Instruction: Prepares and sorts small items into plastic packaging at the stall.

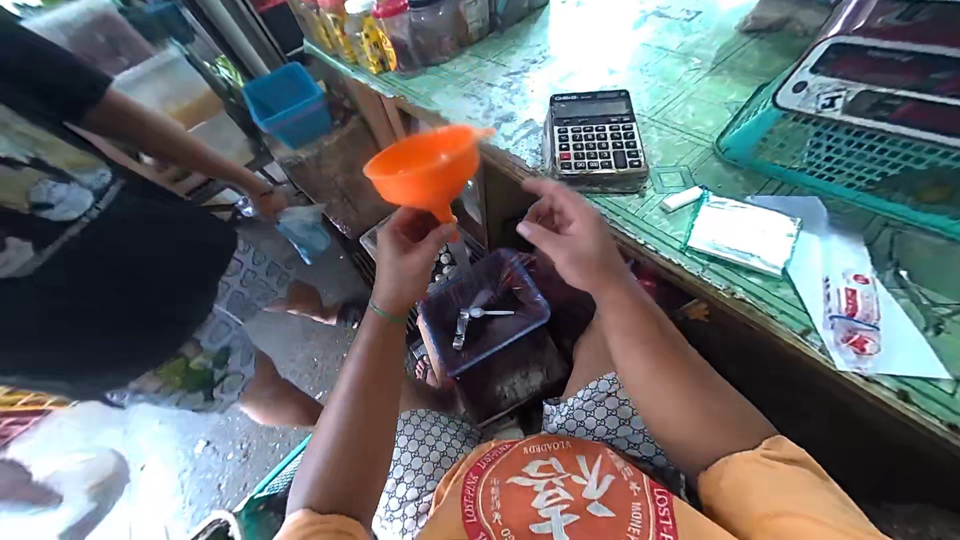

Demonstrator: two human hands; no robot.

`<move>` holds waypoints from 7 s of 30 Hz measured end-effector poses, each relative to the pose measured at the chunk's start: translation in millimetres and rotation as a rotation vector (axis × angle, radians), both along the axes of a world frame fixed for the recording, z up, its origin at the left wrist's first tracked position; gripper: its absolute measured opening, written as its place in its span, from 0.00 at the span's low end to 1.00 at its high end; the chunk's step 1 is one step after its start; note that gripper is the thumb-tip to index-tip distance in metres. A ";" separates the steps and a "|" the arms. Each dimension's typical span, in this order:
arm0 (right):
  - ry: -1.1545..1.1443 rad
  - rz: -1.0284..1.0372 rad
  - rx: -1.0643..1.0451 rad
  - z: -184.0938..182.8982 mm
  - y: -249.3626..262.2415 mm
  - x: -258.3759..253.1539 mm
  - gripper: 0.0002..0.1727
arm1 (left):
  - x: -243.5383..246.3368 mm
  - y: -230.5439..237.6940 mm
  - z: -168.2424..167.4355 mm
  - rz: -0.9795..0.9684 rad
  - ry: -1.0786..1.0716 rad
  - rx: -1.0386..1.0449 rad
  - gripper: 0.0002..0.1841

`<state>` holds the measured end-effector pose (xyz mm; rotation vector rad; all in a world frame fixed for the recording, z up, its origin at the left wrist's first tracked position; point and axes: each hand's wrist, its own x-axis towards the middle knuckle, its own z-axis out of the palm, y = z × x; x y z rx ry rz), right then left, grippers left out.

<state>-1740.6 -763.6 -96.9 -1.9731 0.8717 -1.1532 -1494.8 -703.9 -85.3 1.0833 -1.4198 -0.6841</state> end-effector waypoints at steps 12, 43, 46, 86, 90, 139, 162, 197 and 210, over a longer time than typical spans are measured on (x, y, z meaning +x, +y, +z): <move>0.077 0.192 -0.128 6.5 -16.0 25.9 0.14 | 12.4 25.9 -75.9 0.037 -0.136 0.259 0.19; -0.109 0.492 0.265 -41.0 22.8 70.9 0.13 | 22.6 23.9 -16.5 -0.100 0.157 0.071 0.40; -0.087 0.490 0.285 -46.2 27.3 69.0 0.10 | -0.6 23.4 -32.7 -0.018 0.199 0.047 0.08; -0.042 0.481 0.282 22.7 -1.7 60.3 0.09 | -7.6 -6.5 83.9 -0.027 -0.322 -0.030 0.04; -0.110 0.513 0.332 18.0 4.9 62.2 0.09 | -5.5 -5.8 87.6 0.081 -0.278 -0.013 0.04; 1.974 0.455 0.191 -170.0 -73.3 135.1 0.09 | 91.2 -46.8 -311.5 0.224 0.036 0.790 0.11; 0.216 0.324 0.799 -135.3 -2.7 2.8 0.13 | 64.0 -34.6 -94.8 -0.075 0.055 0.343 0.02; 1.539 0.353 0.275 -189.2 -84.5 68.7 0.15 | 23.9 -1.9 -300.3 0.421 0.308 0.935 0.12; 1.346 0.279 0.376 -217.5 -89.4 46.6 0.13 | 24.9 -10.2 -312.1 0.352 0.134 0.854 0.10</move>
